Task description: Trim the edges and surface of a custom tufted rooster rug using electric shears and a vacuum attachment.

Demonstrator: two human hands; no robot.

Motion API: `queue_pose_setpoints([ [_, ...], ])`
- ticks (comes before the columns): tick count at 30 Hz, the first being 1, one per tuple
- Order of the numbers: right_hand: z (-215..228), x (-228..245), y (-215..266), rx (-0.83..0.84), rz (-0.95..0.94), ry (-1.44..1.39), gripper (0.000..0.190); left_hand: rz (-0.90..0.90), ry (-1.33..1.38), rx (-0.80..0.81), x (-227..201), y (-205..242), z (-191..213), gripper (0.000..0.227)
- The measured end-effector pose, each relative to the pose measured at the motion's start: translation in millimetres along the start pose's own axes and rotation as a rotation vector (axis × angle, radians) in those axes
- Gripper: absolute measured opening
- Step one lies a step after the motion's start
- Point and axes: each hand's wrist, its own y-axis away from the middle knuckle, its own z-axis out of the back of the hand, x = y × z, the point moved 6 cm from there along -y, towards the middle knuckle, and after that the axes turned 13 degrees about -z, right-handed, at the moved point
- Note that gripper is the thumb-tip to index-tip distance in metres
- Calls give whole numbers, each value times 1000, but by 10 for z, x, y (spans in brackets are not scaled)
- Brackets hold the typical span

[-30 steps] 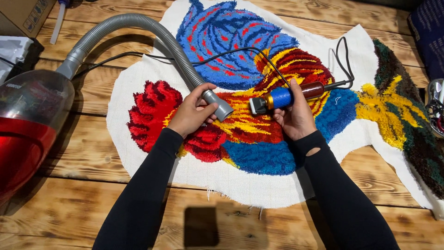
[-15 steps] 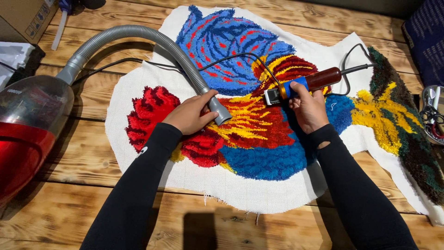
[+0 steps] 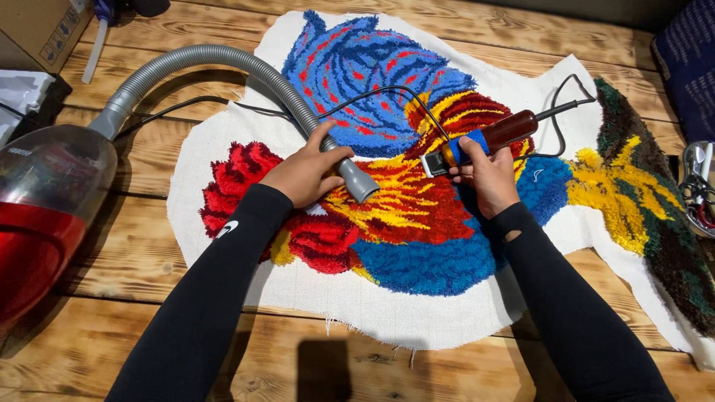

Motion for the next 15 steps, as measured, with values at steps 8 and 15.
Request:
queue_pose_setpoints([
  [8, 28, -84, -24, 52, 17, -25, 42, -102, -204, -36, -235, -244, 14, 39],
  [15, 37, -53, 5, 32, 41, -34, 45, -29, -344, -161, -197, -303, -177, 38],
])
